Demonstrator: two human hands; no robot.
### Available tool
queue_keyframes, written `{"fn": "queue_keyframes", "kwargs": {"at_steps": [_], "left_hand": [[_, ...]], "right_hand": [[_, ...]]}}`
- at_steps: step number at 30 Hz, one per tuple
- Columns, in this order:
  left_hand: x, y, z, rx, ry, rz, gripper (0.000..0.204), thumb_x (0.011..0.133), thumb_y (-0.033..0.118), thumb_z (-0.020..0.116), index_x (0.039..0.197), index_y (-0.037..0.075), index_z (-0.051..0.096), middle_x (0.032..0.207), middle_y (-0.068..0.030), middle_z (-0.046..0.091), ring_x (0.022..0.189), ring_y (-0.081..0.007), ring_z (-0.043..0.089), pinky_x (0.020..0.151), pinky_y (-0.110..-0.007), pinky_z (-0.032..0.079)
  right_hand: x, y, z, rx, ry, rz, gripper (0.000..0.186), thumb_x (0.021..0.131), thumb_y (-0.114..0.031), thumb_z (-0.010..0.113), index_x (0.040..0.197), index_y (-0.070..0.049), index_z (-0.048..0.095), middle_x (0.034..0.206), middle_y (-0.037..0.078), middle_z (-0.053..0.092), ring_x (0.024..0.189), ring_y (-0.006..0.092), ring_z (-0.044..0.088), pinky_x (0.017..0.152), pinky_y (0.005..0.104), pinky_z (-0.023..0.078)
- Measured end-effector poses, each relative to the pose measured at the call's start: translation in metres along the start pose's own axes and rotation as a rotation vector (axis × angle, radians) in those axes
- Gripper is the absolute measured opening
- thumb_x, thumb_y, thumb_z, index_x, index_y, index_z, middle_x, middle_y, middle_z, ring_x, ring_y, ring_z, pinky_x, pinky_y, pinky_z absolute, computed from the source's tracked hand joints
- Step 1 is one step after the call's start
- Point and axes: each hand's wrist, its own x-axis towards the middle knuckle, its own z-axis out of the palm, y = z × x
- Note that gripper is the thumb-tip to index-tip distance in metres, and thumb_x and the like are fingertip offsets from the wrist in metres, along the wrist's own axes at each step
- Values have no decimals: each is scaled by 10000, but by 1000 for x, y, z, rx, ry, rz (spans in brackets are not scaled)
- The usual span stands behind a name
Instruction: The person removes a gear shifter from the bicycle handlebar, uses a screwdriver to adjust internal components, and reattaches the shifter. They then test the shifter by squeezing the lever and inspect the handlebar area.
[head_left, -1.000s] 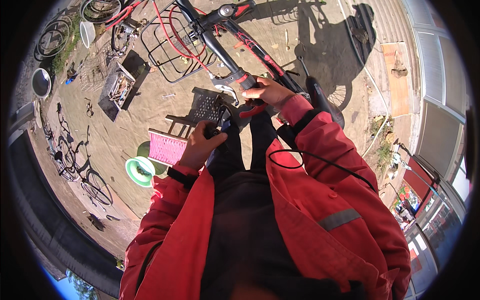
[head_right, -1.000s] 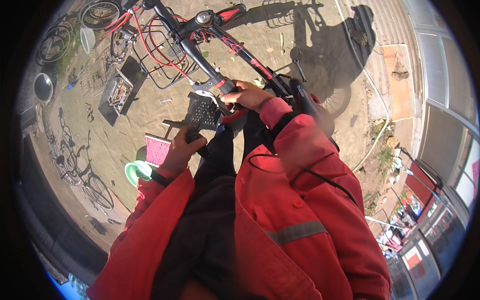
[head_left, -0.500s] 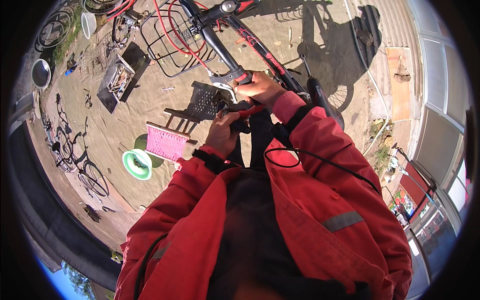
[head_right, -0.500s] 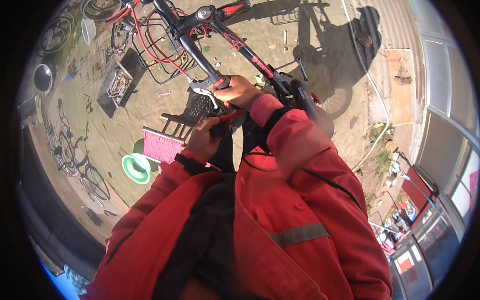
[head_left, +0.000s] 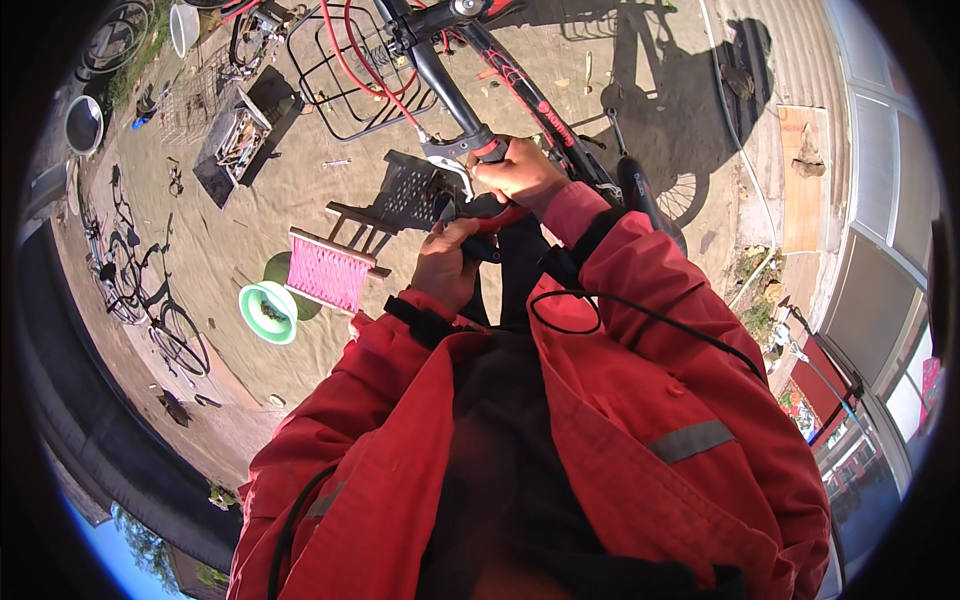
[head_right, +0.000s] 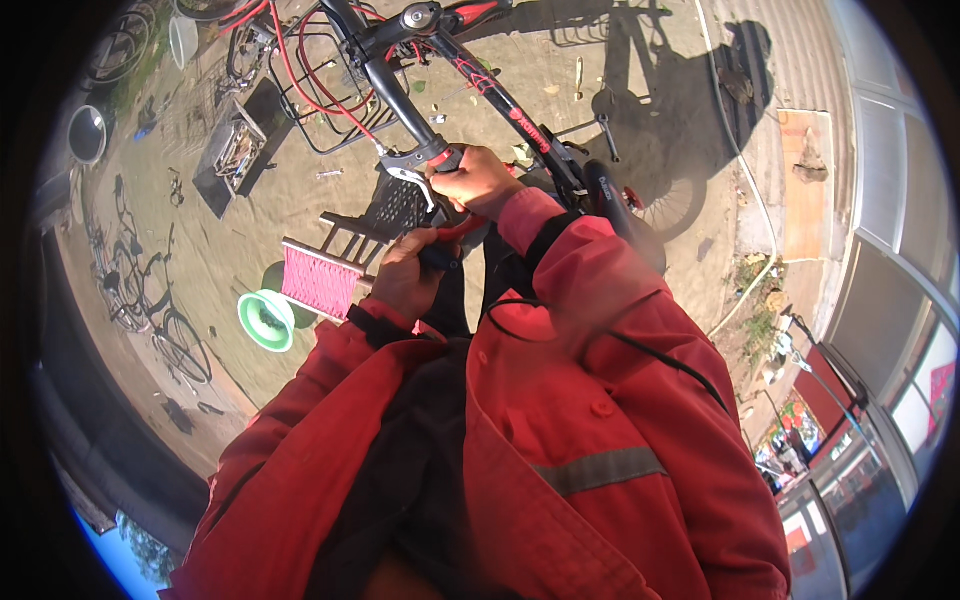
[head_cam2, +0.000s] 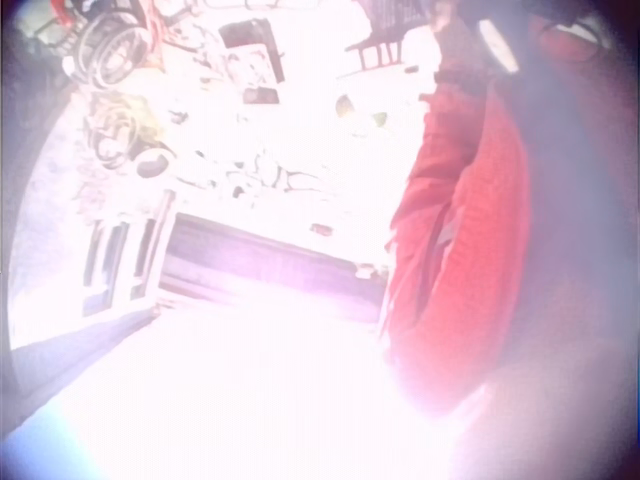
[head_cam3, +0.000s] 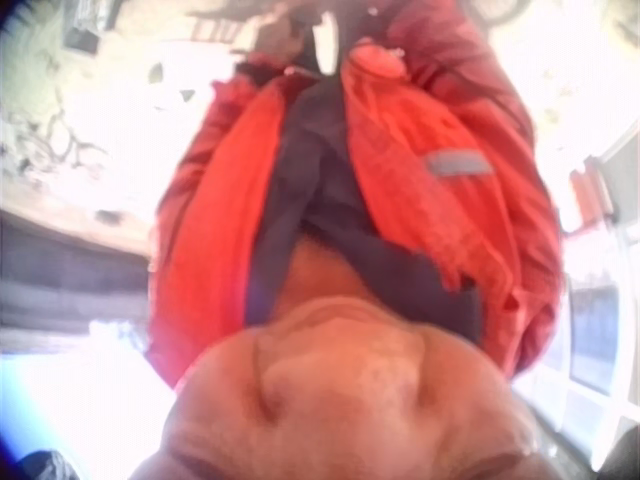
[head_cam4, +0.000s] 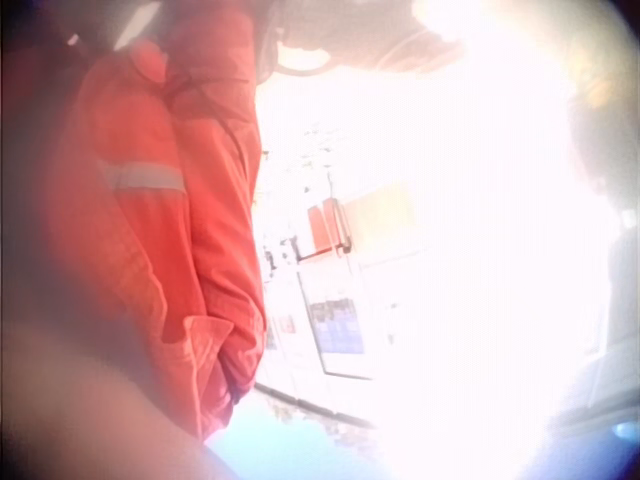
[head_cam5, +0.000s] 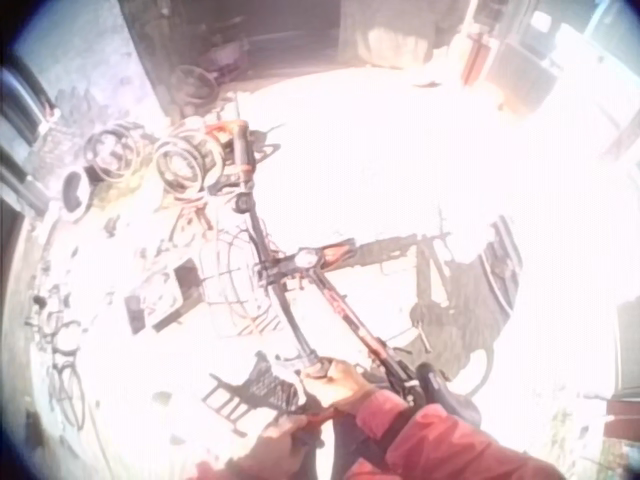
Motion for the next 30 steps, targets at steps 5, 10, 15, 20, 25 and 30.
{"fn": "queue_keyframes", "kwargs": {"at_steps": [5, 10, 15, 20, 25, 30], "left_hand": [[-2, -2, 1, -18, 9, 12, 78, 943, 54, 637, 1005, 8, 630, 951, -115, 683, 866, -259, 684, 853, -410, 573], [-5, -4, 0, 10, -13, 24, 84, 938, 67, 651, 1002, 16, 632, 948, -107, 689, 860, -252, 689, 841, -398, 576], [-4, -7, -5, 19, -10, 43, 129, 933, 83, 663, 1027, 0, 635, 957, -109, 692, 861, -253, 690, 827, -394, 577], [0, -5, -6, 22, -29, 41, 183, 930, 77, 656, 1079, -25, 632, 994, -125, 689, 887, -270, 683, 839, -397, 571], [-3, -1, -3, 41, -2, 18, 163, 938, 70, 628, 1074, -21, 633, 1016, -136, 688, 906, -282, 678, 855, -413, 564], [-5, 5, -17, 100, 32, 11, 143, 948, 68, 605, 1063, -12, 634, 1035, -155, 694, 948, -290, 677, 859, -425, 561]], "right_hand": [[0, 1, 3, 3, 42, 37, 83, 889, -136, 627, 890, -53, 628, 594, -3, 553, 477, 96, 531, 465, 283, 410], [-1, 1, 5, -34, 70, 32, 86, 881, -140, 633, 890, -54, 634, 590, -1, 559, 474, 99, 537, 458, 287, 417], [0, 1, 4, -74, 68, 33, 92, 878, -150, 637, 891, -59, 636, 604, 7, 572, 480, 105, 555, 461, 288, 429], [4, 7, -4, -55, -7, 68, 171, 906, -196, 679, 992, -54, 640, 679, 15, 624, 530, 118, 594, 505, 286, 461], [-7, 21, -12, 225, -49, 74, 370, 973, -359, 670, 1154, -38, 638, 857, 38, 697, 756, 127, 653, 689, 279, 498], [-38, 41, -16, 499, 69, 240, 517, 1008, -531, 541, 1175, -54, 647, 978, 78, 712, 898, 200, 680, 867, 353, 520]]}}
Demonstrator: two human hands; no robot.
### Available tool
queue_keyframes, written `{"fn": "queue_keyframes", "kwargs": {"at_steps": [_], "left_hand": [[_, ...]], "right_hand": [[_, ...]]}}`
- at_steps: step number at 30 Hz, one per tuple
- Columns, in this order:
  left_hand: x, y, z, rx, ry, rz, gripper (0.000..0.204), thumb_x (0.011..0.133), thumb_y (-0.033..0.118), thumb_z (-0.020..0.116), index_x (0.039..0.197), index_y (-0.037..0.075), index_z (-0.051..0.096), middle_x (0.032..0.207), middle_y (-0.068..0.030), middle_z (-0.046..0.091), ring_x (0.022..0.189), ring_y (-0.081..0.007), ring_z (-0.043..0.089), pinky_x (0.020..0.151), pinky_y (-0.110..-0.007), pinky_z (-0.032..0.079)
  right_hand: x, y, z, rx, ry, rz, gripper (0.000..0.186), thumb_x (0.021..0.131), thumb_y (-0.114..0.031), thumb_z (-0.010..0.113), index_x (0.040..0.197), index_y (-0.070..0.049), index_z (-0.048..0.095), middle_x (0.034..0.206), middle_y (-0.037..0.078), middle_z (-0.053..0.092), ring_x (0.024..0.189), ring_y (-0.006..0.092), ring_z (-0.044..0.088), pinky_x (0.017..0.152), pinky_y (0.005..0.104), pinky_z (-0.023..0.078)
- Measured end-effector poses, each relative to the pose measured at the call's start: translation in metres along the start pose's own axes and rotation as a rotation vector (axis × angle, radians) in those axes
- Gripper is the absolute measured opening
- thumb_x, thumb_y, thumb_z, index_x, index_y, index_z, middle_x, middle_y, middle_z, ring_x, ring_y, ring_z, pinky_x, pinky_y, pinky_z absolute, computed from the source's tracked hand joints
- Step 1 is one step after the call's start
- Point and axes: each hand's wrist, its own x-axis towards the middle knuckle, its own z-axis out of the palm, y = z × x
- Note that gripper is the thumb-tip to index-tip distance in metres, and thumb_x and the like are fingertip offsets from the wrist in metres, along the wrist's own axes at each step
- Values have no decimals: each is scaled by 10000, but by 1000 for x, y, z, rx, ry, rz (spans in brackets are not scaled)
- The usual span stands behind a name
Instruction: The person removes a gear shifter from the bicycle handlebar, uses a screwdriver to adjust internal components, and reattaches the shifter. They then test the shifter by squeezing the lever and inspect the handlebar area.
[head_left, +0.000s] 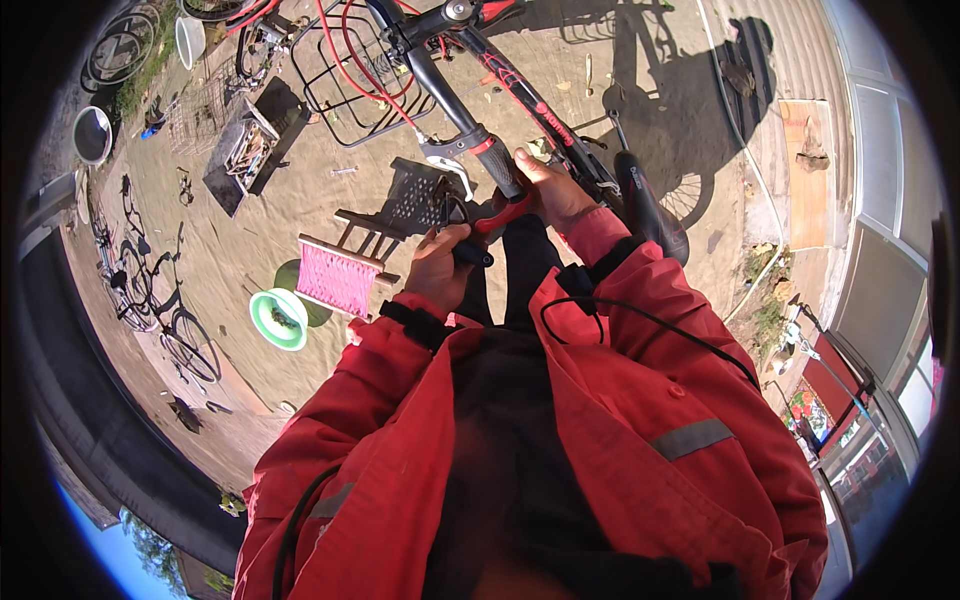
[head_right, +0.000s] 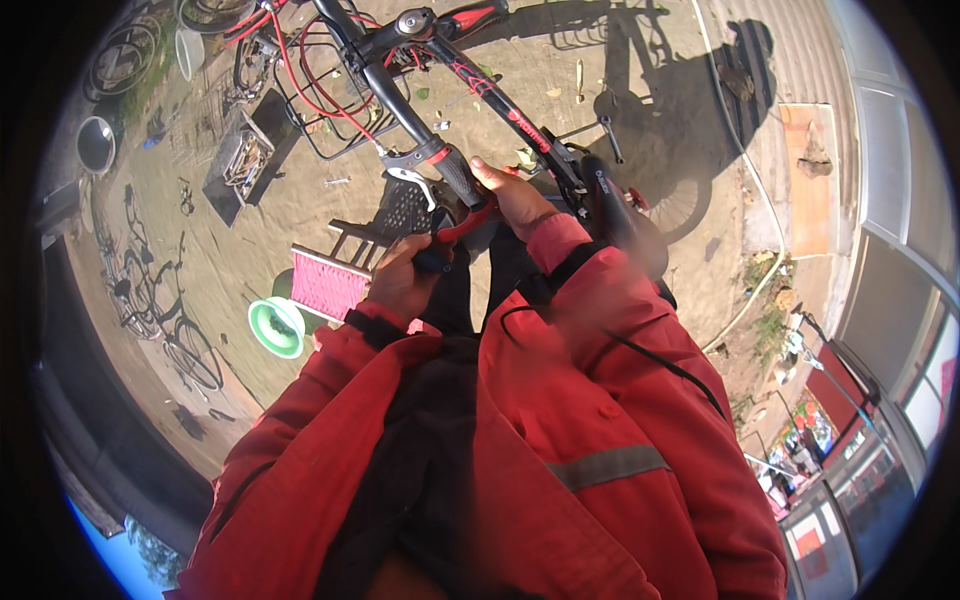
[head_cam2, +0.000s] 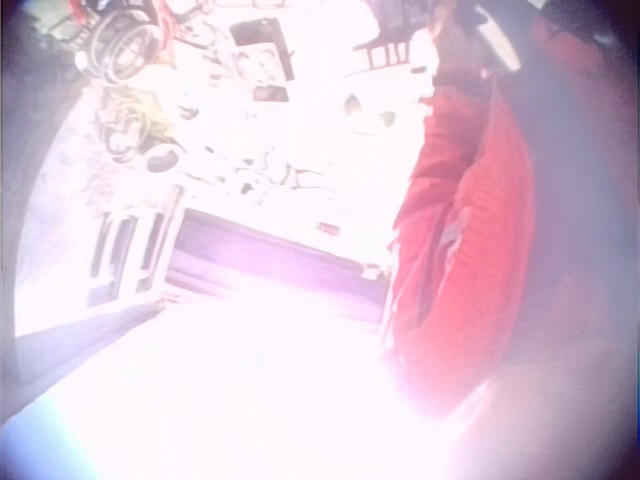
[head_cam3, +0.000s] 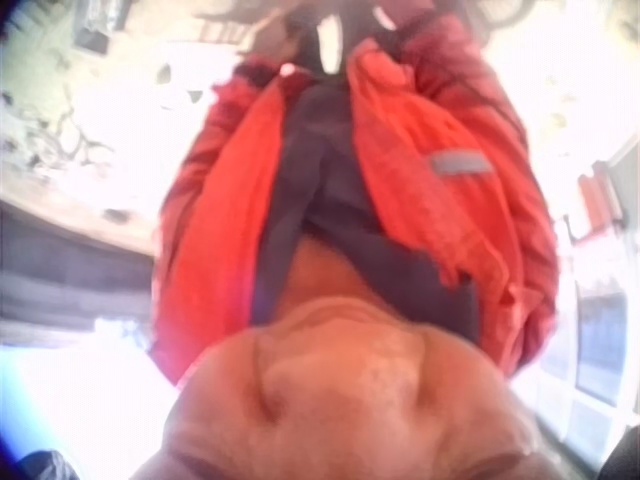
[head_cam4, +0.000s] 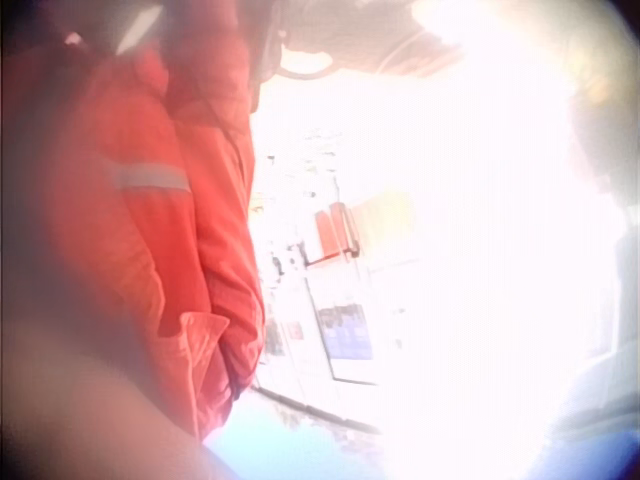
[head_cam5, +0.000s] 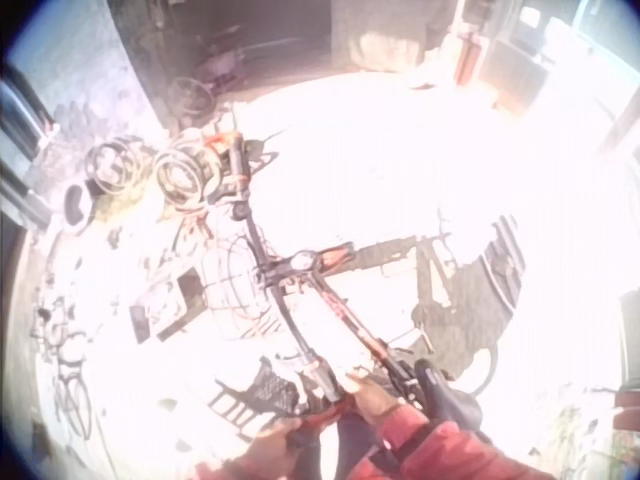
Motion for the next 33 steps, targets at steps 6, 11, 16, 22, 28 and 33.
{"fn": "queue_keyframes", "kwargs": {"at_steps": [6, 11, 16, 22, 28, 33], "left_hand": [[-10, 15, -21, -6, 26, -30, 151, 959, 68, 590, 1076, -16, 636, 1092, -175, 712, 1037, -298, 682, 869, -421, 560], [-26, 37, -20, 58, 8, -6, 179, 969, 77, 588, 1112, -20, 634, 1086, -168, 716, 1033, -306, 689, 896, -420, 565], [-43, 51, -6, 164, 29, 30, 213, 966, 125, 624, 1130, -11, 634, 1071, -161, 716, 1010, -281, 694, 840, -389, 566], [-60, 69, 25, 401, -138, 62, 321, 948, 248, 668, 1128, -15, 633, 1047, -165, 708, 907, -233, 683, 756, -355, 533], [-67, 76, 60, 329, -222, 15, 313, 953, 180, 687, 1175, -14, 581, 1013, -129, 713, 911, -211, 695, 808, -327, 563], [-66, 71, 81, 349, -259, 35, 330, 960, 182, 687, 1177, -27, 550, 1038, -124, 698, 944, -198, 693, 818, -319, 570]], "right_hand": [[-27, 21, -4, 178, 22, 54, 447, 1041, -418, 521, 1252, -37, 618, 1093, 113, 714, 969, 280, 710, 903, 444, 551], [-36, 22, -4, 226, -12, 37, 300, 1046, -328, 554, 1244, -109, 608, 1107, 56, 708, 1002, 220, 693, 885, 397, 551], [-34, 24, 0, 185, 92, 0, 386, 1021, -317, 604, 1315, -66, 604, 1104, 75, 707, 968, 224, 710, 881, 399, 573], [-34, 19, 0, -202, 207, -165, 370, 990, -283, 660, 1262, -33, 639, 1126, 72, 702, 1013, 200, 691, 842, 341, 559], [-43, -1, 20, -713, 418, -538, 401, 923, -267, 730, 1227, -18, 654, 1113, 141, 701, 1029, 261, 690, 829, 369, 555], [-75, -23, 43, -822, 340, -555, 377, 885, -255, 761, 1181, -38, 675, 1062, 152, 690, 990, 275, 705, 820, 373, 566]]}}
